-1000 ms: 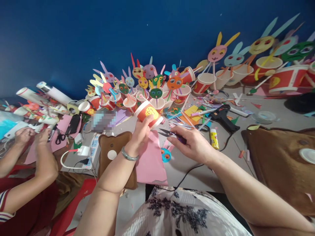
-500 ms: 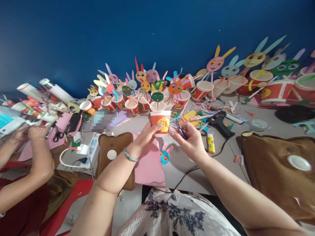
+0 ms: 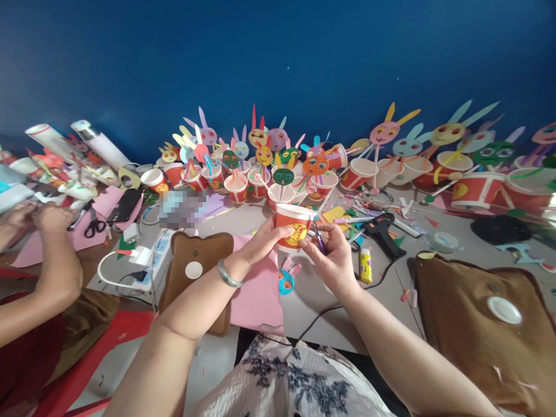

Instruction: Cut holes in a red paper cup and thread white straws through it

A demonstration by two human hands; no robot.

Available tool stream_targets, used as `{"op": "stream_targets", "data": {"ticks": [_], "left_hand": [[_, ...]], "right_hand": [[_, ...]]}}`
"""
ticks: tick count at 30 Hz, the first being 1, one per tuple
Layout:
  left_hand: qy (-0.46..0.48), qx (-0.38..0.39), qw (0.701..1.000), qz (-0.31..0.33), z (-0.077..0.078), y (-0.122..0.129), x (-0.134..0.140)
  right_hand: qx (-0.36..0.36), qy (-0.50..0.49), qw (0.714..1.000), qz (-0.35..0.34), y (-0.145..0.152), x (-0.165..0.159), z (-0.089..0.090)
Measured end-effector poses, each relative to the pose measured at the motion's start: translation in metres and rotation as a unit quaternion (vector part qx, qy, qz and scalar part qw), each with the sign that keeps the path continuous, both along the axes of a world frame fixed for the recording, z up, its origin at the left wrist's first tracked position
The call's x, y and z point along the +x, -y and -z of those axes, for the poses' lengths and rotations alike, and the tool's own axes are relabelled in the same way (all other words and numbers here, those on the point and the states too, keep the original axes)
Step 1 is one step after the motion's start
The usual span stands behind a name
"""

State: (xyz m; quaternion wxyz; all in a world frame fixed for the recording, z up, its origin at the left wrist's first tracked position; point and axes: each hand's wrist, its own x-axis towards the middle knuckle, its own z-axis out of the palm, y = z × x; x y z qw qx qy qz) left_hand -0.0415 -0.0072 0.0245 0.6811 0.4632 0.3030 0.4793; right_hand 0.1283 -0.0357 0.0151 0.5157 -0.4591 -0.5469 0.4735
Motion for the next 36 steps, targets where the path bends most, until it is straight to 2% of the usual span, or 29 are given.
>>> {"op": "stream_targets", "data": {"ticks": [5,8,11,17,20,23,27,31,36], "left_hand": [[0.002,-0.005,1.000,0.021,-0.005,-0.003,-0.005],[0.003,0.002,1.000,0.012,-0.006,-0.004,-0.005],[0.009,0.010,1.000,0.001,-0.005,-0.004,-0.005],[0.023,0.022,0.999,0.027,0.000,-0.004,-0.007],[0.012,0.026,0.999,-0.023,0.004,-0.007,-0.007],[0.006,0.015,0.997,-0.077,0.008,-0.009,-0.006],[0.008,-0.003,0.996,-0.084,0.010,-0.011,-0.007],[-0.006,0.022,0.996,-0.092,0.010,-0.012,-0.008],[-0.020,0.048,0.992,-0.112,0.013,-0.015,-0.008]], "right_hand": [[0.010,0.020,1.000,0.011,0.001,0.002,-0.004],[0.020,0.033,0.999,0.012,0.001,0.003,-0.005],[0.014,0.036,0.999,0.013,0.000,0.003,-0.003],[0.002,0.036,0.999,0.017,-0.002,0.002,-0.002],[0.003,0.054,0.998,0.028,-0.002,0.002,-0.001],[0.011,0.066,0.998,0.009,-0.001,0.003,0.002],[0.043,0.117,0.992,-0.010,0.002,0.004,0.006],[0.071,0.186,0.980,-0.006,0.001,0.004,0.006],[0.077,0.215,0.972,-0.047,0.000,0.004,0.004]]}}
